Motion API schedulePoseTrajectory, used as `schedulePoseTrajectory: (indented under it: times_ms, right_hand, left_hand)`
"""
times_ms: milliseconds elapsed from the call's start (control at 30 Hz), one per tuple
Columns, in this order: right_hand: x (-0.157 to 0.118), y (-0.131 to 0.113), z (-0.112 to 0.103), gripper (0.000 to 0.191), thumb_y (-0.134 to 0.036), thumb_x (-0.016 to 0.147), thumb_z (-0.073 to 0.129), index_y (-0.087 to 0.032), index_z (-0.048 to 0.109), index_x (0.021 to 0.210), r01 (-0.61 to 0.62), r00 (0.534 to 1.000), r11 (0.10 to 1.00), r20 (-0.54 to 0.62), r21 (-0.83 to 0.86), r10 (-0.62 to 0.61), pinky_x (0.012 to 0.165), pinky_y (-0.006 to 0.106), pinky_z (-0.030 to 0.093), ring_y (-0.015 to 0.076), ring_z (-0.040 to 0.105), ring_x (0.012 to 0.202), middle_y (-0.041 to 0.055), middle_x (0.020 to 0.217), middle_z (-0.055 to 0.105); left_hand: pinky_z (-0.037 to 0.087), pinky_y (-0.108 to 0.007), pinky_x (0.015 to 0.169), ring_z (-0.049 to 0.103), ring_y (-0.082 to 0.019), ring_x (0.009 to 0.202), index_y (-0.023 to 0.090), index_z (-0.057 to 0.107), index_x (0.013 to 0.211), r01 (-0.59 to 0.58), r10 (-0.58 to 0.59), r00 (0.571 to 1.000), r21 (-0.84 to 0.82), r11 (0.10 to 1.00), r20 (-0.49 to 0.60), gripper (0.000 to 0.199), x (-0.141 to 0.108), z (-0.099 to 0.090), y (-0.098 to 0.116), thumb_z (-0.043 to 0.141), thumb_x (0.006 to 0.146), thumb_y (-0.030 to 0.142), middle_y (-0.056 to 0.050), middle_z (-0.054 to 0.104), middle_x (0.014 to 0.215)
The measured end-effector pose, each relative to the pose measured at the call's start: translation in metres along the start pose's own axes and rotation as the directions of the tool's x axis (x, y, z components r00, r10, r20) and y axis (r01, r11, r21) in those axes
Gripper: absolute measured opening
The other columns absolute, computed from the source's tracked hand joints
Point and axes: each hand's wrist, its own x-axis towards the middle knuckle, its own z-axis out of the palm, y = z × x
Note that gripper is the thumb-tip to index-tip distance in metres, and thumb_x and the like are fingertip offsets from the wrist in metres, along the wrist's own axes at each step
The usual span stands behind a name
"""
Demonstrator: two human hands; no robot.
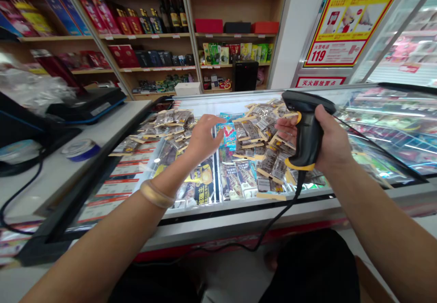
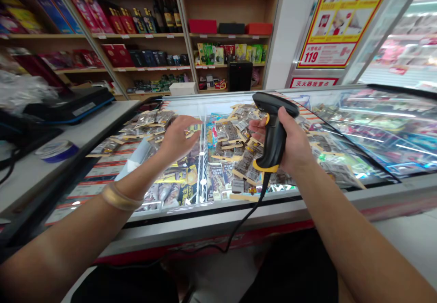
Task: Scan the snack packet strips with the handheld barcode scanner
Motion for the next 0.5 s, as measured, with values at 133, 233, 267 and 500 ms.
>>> schedulePoseTrajectory:
  times_ms: [133, 233, 267, 500]
  right_hand:
    - [-0.001, 0.015, 0.048, 0.046, -0.067, 0.078, 0.063, -0.021, 0.067, 0.074, -0.093, 0.981, 0.995, 0.176, 0.026, 0.087, 0.088, 0.041, 0.058, 0.0273, 0.072, 0.098, 0.0092, 0.086, 0.075]
    - [0.001, 0.034, 0.087, 0.048, -0.069, 0.074, 0.065, -0.021, 0.065, 0.069, -0.206, 0.931, 0.978, 0.312, 0.016, 0.191, 0.092, 0.043, 0.055, 0.0284, 0.071, 0.100, 0.0085, 0.082, 0.075]
    - [0.002, 0.042, 0.099, 0.048, -0.069, 0.072, 0.067, -0.021, 0.065, 0.068, -0.239, 0.907, 0.971, 0.359, 0.004, 0.222, 0.092, 0.043, 0.055, 0.0289, 0.070, 0.101, 0.0085, 0.081, 0.075]
    - [0.000, 0.080, 0.124, 0.051, -0.071, 0.065, 0.071, -0.020, 0.065, 0.066, -0.391, 0.814, 0.919, 0.444, -0.059, 0.375, 0.090, 0.044, 0.054, 0.0285, 0.070, 0.095, 0.0097, 0.082, 0.075]
  left_hand:
    - [0.049, -0.040, 0.096, 0.063, -0.023, 0.098, 0.015, 0.071, 0.105, 0.275, -0.266, 0.959, 0.100, 0.956, -0.103, 0.028, -0.011, -0.039, -0.045, 0.058, 0.082, 0.023, -0.011, 0.067, 0.110]
    - [0.049, -0.040, 0.097, 0.064, -0.024, 0.097, 0.014, 0.069, 0.109, 0.428, -0.416, 0.904, 0.168, 0.888, -0.103, 0.034, -0.023, -0.059, -0.071, 0.061, 0.081, 0.029, -0.012, 0.067, 0.107]
    - [0.048, -0.040, 0.098, 0.064, -0.025, 0.098, 0.014, 0.069, 0.111, 0.448, -0.441, 0.894, 0.193, 0.873, -0.084, 0.036, -0.028, -0.063, -0.076, 0.063, 0.080, 0.032, -0.012, 0.067, 0.107]
    - [0.045, -0.044, 0.103, 0.057, -0.032, 0.121, 0.019, 0.055, 0.131, 0.507, -0.538, 0.843, 0.332, 0.795, 0.000, 0.065, -0.047, -0.061, -0.084, 0.073, 0.073, 0.044, -0.015, 0.060, 0.124]
